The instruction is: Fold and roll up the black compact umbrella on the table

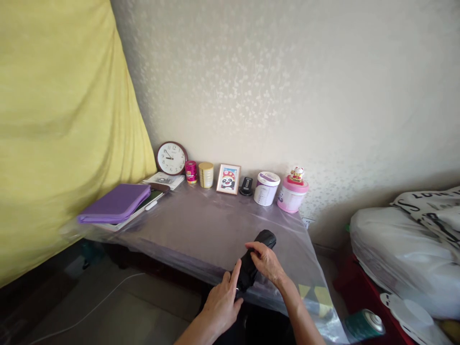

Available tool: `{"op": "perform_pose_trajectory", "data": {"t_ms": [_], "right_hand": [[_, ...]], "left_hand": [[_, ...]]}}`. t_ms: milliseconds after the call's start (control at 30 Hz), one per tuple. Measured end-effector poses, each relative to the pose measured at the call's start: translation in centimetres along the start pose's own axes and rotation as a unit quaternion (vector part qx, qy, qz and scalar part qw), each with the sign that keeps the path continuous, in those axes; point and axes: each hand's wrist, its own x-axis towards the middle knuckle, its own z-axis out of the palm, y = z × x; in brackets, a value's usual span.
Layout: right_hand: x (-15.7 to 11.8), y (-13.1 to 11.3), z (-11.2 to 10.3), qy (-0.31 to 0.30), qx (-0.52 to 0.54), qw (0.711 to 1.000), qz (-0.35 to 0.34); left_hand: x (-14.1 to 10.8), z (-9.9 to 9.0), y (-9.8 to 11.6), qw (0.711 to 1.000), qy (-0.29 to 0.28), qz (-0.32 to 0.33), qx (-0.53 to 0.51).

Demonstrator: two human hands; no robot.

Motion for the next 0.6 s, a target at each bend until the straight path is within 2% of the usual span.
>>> {"op": "perform_pose_trajectory", "data": {"t_ms": [133, 300, 433, 600], "right_hand": [[-0.2, -0.3, -0.2, 0.007, 0.034, 0.999, -0.009], [-2.2, 0.5, -1.9, 0.067, 0.182, 0.978, 0.074], [-4.2, 2.8, -3.6, 0.124, 0.224, 0.958, 0.128], [-5.7, 6.6, -4.8, 0.206, 0.217, 0.934, 0.193]], "left_hand": [[0.2, 0.5, 0.1, 1.000, -0.001, -0.002, 0.015], [0.3, 0.7, 0.3, 1.000, 0.004, -0.009, 0.025], [0.4, 0.7, 0.2, 1.000, 0.006, -0.004, 0.029], [0.5, 0.8, 0.2, 0.999, 0.003, -0.011, 0.032]]}}
